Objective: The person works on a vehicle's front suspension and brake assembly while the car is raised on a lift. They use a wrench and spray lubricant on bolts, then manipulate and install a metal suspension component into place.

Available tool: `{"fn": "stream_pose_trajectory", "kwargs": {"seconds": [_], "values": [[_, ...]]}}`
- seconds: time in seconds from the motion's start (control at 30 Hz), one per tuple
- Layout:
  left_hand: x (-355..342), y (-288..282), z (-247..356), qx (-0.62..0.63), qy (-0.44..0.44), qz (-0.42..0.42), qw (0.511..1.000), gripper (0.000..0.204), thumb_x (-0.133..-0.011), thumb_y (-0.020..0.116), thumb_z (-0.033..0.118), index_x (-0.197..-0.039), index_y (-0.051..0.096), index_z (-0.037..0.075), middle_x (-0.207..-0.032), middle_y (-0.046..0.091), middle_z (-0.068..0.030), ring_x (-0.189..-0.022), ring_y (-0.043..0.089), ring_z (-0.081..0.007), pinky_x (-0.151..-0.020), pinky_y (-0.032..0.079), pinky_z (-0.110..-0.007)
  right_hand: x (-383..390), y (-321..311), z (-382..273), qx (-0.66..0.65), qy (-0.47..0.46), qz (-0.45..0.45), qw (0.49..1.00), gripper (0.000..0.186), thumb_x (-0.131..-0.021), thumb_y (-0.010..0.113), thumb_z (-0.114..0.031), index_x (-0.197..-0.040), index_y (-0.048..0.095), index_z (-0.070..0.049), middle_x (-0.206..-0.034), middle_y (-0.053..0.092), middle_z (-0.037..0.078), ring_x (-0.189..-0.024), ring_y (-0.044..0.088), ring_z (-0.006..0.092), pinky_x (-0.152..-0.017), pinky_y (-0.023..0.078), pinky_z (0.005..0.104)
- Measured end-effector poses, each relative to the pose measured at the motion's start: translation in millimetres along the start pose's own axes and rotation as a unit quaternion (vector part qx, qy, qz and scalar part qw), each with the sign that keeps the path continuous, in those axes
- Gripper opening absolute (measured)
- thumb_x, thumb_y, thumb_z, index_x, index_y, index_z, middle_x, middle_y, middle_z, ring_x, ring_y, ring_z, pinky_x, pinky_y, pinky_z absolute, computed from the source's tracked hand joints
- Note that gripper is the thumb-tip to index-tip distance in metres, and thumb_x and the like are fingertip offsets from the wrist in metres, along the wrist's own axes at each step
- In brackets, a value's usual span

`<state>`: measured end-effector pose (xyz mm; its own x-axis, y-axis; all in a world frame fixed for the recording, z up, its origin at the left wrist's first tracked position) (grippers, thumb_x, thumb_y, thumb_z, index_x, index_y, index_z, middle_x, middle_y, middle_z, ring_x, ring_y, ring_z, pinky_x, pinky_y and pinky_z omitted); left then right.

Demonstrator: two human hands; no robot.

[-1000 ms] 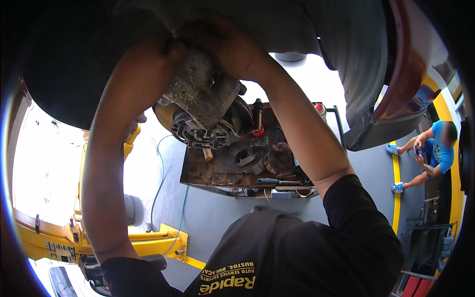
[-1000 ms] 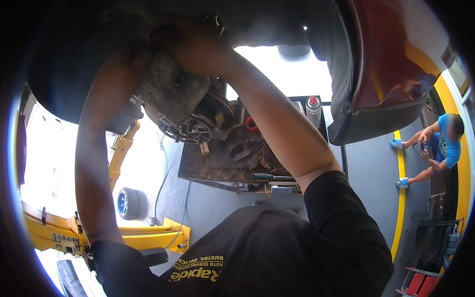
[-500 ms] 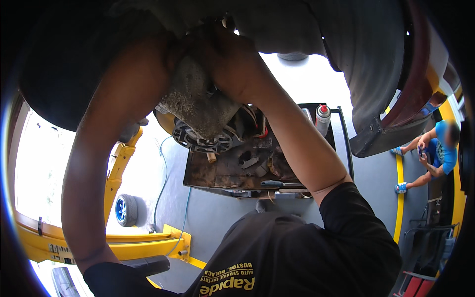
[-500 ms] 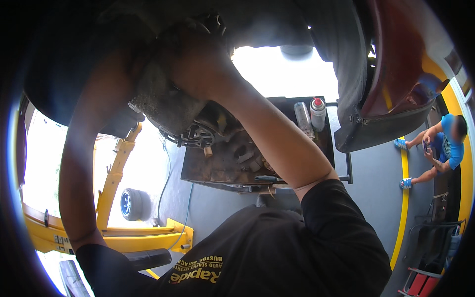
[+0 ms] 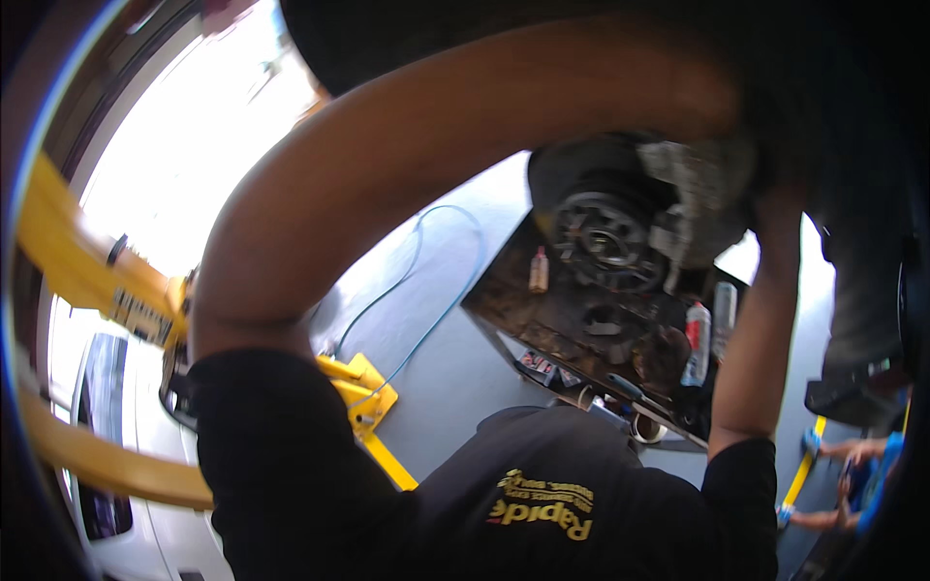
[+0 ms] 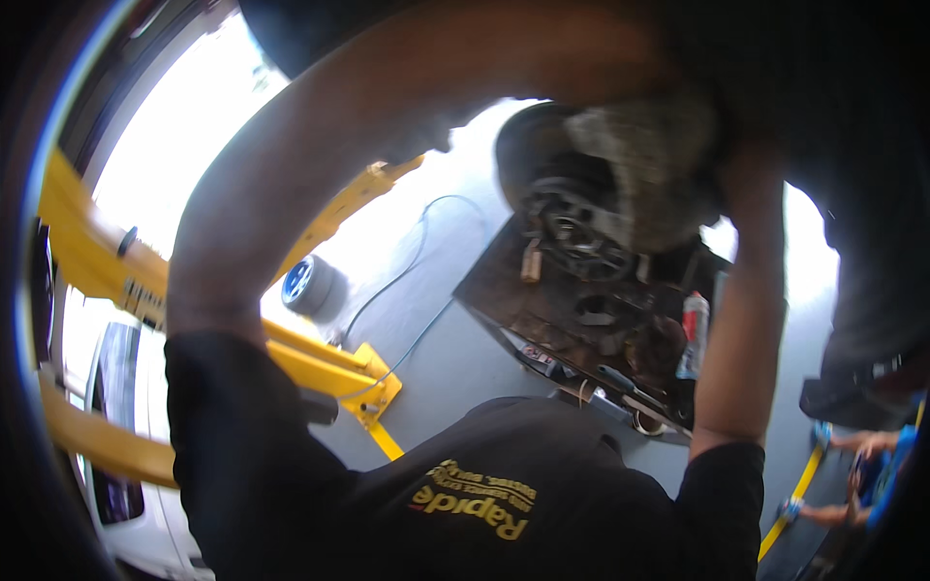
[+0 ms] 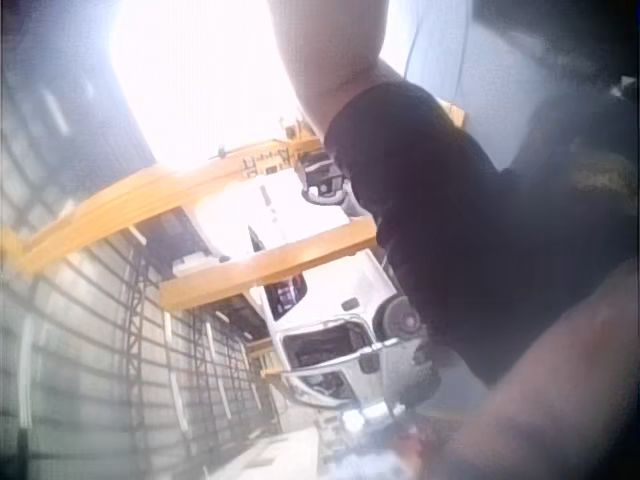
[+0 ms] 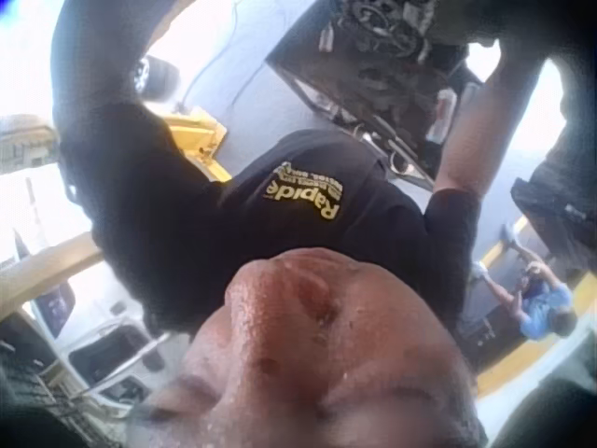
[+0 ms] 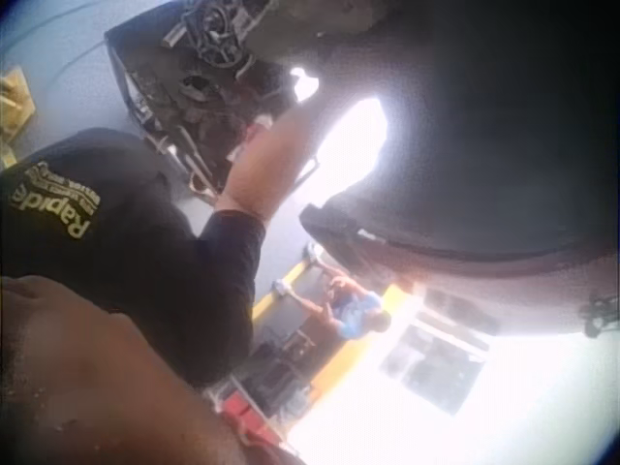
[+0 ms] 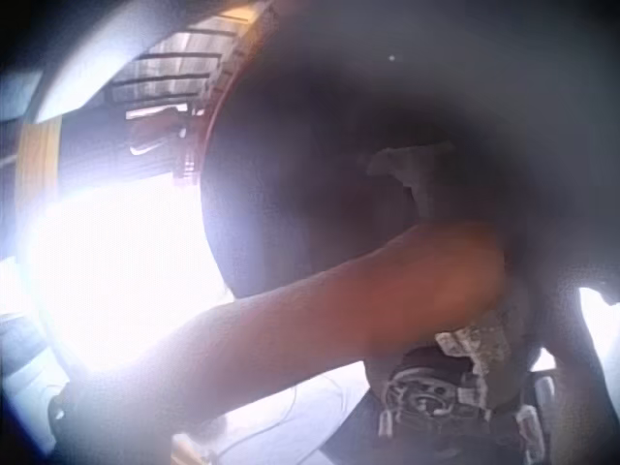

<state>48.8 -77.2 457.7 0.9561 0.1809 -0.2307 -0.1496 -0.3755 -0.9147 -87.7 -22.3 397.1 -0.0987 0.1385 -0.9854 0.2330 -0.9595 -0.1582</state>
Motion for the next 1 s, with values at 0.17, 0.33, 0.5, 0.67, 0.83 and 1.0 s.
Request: {"fn": "stream_pose_trajectory", "kwargs": {"seconds": [0.17,0.33,0.5,0.67,0.83,1.0], "values": [[6.6,-3.6,0.1,0.030,-0.047,-0.047,0.997,0.034,-0.100,0.056,0.027,-0.119,0.074,0.005,-0.107,0.075,-0.0164,-0.098,0.074,-0.0338,-0.088,0.060,-0.044,0.9,8.4,16.3,0.016,-0.035,-0.033,0.999,0.039,-0.087,0.060,-0.004,-0.124,0.070,-0.010,-0.127,0.068,0.015,-0.115,0.066,0.0368,-0.099,0.054,0.0465],[12.7,-0.5,3.8,0.026,-0.031,-0.053,0.998,0.035,-0.094,0.059,0.026,-0.121,0.075,0.010,-0.118,0.074,-0.0117,-0.110,0.070,-0.0302,-0.090,0.057,-0.050,4.5,17.5,27.9,0.033,-0.047,-0.054,0.997,0.039,-0.087,0.060,-0.004,-0.124,0.070,-0.009,-0.128,0.068,0.015,-0.116,0.065,0.0368,-0.100,0.054,0.0462],[-11.5,0.2,0.6,0.070,-0.116,-0.123,0.983,0.039,-0.091,0.061,0.028,-0.125,0.075,0.013,-0.121,0.074,-0.0079,-0.117,0.069,-0.0267,-0.090,0.056,-0.053,4.8,19.4,31.8,0.042,-0.065,-0.064,0.995,0.039,-0.087,0.060,-0.004,-0.123,0.071,-0.009,-0.128,0.068,0.015,-0.116,0.065,0.0367,-0.100,0.054,0.0459],[-43.3,12.2,-6.5,0.084,-0.110,-0.121,0.983,0.039,-0.091,0.061,0.029,-0.124,0.075,0.013,-0.120,0.075,-0.0080,-0.115,0.070,-0.0272,-0.089,0.056,-0.053,5.2,20.7,36.3,0.044,-0.070,-0.068,0.994,0.038,-0.087,0.061,-0.004,-0.123,0.071,-0.009,-0.129,0.068,0.015,-0.117,0.065,0.0366,-0.101,0.054,0.0456],[-35.5,15.0,-9.3,0.078,-0.087,-0.106,0.987,0.039,-0.091,0.061,0.030,-0.123,0.076,0.012,-0.119,0.075,-0.0080,-0.113,0.070,-0.0278,-0.088,0.056,-0.052,10.2,20.2,39.6,0.050,-0.072,-0.068,0.994,0.038,-0.087,0.061,-0.003,-0.123,0.071,-0.009,-0.130,0.068,0.015,-0.117,0.065,0.0365,-0.101,0.054,0.0453],[-20.7,-0.1,-4.5,0.088,-0.081,-0.099,0.988,0.039,-0.091,0.061,0.031,-0.122,0.076,0.012,-0.118,0.076,-0.0081,-0.111,0.071,-0.0283,-0.087,0.057,-0.052,6.2,17.7,40.0,0.056,-0.075,-0.072,0.993,0.038,-0.087,0.061,-0.003,-0.123,0.072,-0.009,-0.130,0.068,0.015,-0.118,0.065,0.0364,-0.102,0.053,0.0450]]}}
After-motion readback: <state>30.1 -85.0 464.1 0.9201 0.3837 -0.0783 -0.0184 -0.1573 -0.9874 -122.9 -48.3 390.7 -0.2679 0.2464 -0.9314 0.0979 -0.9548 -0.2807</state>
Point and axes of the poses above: each hand's wrist, its own x-axis away from the middle knuckle, its own y-axis out of the palm, z = x × y, the point moved 8 cm from there along -x, towards the middle knuckle
